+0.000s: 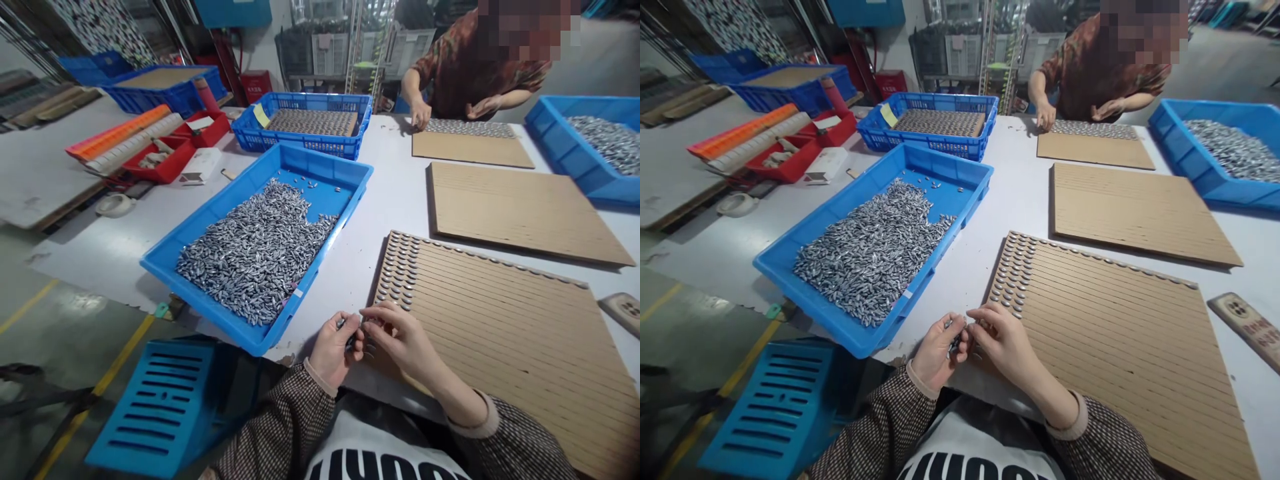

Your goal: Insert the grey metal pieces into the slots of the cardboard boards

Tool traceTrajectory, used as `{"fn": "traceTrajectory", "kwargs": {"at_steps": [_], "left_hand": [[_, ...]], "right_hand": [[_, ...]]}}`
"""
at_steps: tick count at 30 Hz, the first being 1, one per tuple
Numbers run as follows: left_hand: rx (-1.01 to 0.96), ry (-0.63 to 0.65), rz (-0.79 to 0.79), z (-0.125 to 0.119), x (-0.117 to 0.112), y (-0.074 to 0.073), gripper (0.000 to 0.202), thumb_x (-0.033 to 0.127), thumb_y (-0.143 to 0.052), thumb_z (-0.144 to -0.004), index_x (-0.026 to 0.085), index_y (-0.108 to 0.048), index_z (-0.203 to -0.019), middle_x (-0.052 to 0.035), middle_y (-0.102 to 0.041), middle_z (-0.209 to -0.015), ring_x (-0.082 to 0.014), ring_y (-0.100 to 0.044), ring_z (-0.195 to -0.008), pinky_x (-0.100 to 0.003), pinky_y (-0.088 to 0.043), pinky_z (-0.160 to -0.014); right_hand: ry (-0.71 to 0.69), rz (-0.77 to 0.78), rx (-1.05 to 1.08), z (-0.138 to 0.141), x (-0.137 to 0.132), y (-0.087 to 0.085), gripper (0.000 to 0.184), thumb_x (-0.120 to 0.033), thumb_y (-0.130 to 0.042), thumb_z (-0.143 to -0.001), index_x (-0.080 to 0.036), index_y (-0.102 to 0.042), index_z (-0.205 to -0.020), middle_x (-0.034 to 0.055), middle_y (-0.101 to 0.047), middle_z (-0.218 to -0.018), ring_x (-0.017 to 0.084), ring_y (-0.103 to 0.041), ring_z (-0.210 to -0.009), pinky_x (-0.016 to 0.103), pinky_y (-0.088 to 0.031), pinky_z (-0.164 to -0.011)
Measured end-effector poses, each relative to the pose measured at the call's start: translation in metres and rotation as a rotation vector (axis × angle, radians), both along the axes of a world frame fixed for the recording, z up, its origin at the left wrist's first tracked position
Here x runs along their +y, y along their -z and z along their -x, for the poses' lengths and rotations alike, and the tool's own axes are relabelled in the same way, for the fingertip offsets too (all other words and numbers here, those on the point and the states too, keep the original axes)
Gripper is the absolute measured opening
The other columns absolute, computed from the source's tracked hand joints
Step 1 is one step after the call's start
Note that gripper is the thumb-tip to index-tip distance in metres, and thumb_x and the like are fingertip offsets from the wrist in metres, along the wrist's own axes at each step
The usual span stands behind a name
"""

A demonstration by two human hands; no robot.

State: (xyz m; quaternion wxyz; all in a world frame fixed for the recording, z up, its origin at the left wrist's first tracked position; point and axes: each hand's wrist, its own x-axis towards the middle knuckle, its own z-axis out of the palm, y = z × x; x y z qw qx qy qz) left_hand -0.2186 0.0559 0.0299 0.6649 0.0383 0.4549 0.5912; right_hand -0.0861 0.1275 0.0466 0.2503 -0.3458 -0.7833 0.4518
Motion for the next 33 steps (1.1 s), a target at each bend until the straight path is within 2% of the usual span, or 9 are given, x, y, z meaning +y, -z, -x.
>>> {"fn": "traceTrajectory", "kwargs": {"at_steps": [3, 6, 11, 14, 17, 19, 21, 26, 33], "left_hand": [[-0.023, 0.009, 0.015, -0.001, -0.001, 0.004, 0.043, 0.046, -0.077, -0.068, 0.019, -0.045, -0.078, 0.0072, -0.047, -0.06, -0.0022, -0.038, -0.044, -0.013, -0.022, -0.038], [0.0, 0.02, 0.022, -0.002, -0.002, 0.006, 0.045, 0.048, -0.078, -0.066, 0.018, -0.048, -0.077, 0.007, -0.046, -0.06, -0.0015, -0.036, -0.044, -0.013, -0.017, -0.037], [0.072, 0.127, 0.011, -0.002, -0.001, 0.003, 0.04, 0.05, -0.074, -0.069, 0.015, -0.056, -0.077, 0.0049, -0.046, -0.06, -0.0019, -0.036, -0.044, -0.014, -0.017, -0.037], [0.01, 0.182, 0.043, 0.004, 0.001, -0.003, 0.033, 0.045, -0.068, -0.076, 0.014, -0.061, -0.084, 0.0019, -0.051, -0.063, -0.0037, -0.041, -0.046, -0.014, -0.019, -0.037], [-0.12, 0.074, 0.093, 0.016, 0.005, -0.009, 0.028, 0.033, -0.058, -0.081, 0.011, -0.064, -0.099, -0.0023, -0.056, -0.07, -0.0069, -0.05, -0.051, -0.015, -0.027, -0.038], [-0.117, -0.069, 0.121, 0.024, 0.006, -0.009, 0.027, 0.025, -0.056, -0.081, 0.011, -0.063, -0.103, -0.0041, -0.059, -0.075, -0.009, -0.055, -0.058, -0.016, -0.036, -0.042], [-0.067, -0.148, 0.145, 0.028, 0.006, -0.008, 0.025, 0.022, -0.055, -0.082, 0.012, -0.061, -0.104, -0.0057, -0.062, -0.079, -0.0114, -0.06, -0.063, -0.018, -0.043, -0.048], [-0.022, -0.107, 0.159, 0.023, 0.002, -0.005, 0.015, 0.023, -0.058, -0.083, 0.015, -0.057, -0.097, -0.0089, -0.066, -0.086, -0.0134, -0.064, -0.068, -0.018, -0.046, -0.052], [-0.017, -0.07, 0.122, 0.017, 0.0, -0.009, 0.022, 0.031, -0.061, -0.086, 0.012, -0.06, -0.097, -0.0066, -0.064, -0.082, -0.0082, -0.059, -0.062, -0.015, -0.045, -0.052]], "right_hand": [[0.031, 0.064, 0.094, 0.003, -0.006, 0.003, 0.018, -0.028, -0.055, -0.09, -0.021, -0.069, -0.1, 0.007, -0.065, -0.093, 0.017, -0.061, -0.08, 0.028, -0.05, -0.065], [0.076, 0.032, 0.144, 0.002, -0.014, 0.009, 0.021, -0.028, -0.053, -0.091, -0.021, -0.069, -0.104, 0.0085, -0.066, -0.098, 0.019, -0.063, -0.087, 0.029, -0.053, -0.068], [0.109, -0.24, 0.059, -0.004, -0.018, 0.02, 0.027, -0.021, -0.046, -0.094, -0.024, -0.067, -0.11, 0.0089, -0.068, -0.106, 0.019, -0.065, -0.094, 0.033, -0.056, -0.079], [0.14, -0.383, -0.002, -0.012, -0.015, 0.021, 0.027, -0.019, -0.045, -0.094, -0.025, -0.067, -0.108, 0.0084, -0.069, -0.103, 0.019, -0.065, -0.093, 0.034, -0.056, -0.08], [0.219, -0.453, -0.025, -0.027, -0.012, 0.022, 0.02, -0.019, -0.051, -0.092, -0.025, -0.066, -0.104, 0.007, -0.069, -0.097, 0.019, -0.066, -0.087, 0.033, -0.055, -0.078], [0.244, -0.489, -0.041, -0.037, -0.012, 0.026, 0.016, -0.018, -0.054, -0.09, -0.024, -0.065, -0.101, 0.006, -0.069, -0.093, 0.018, -0.066, -0.085, 0.031, -0.055, -0.077], [0.205, -0.513, -0.082, -0.047, -0.014, 0.034, 0.016, -0.016, -0.054, -0.09, -0.023, -0.064, -0.1, 0.0053, -0.068, -0.092, 0.017, -0.065, -0.082, 0.03, -0.055, -0.075], [0.119, -0.583, -0.213, -0.055, -0.02, 0.054, 0.021, -0.014, -0.049, -0.092, -0.022, -0.065, -0.103, 0.0064, -0.068, -0.096, 0.017, -0.064, -0.086, 0.029, -0.054, -0.075], [0.117, -0.696, -0.3, -0.045, -0.019, 0.054, 0.025, -0.012, -0.046, -0.093, -0.019, -0.067, -0.104, 0.0064, -0.068, -0.095, 0.016, -0.062, -0.083, 0.026, -0.051, -0.071]]}}
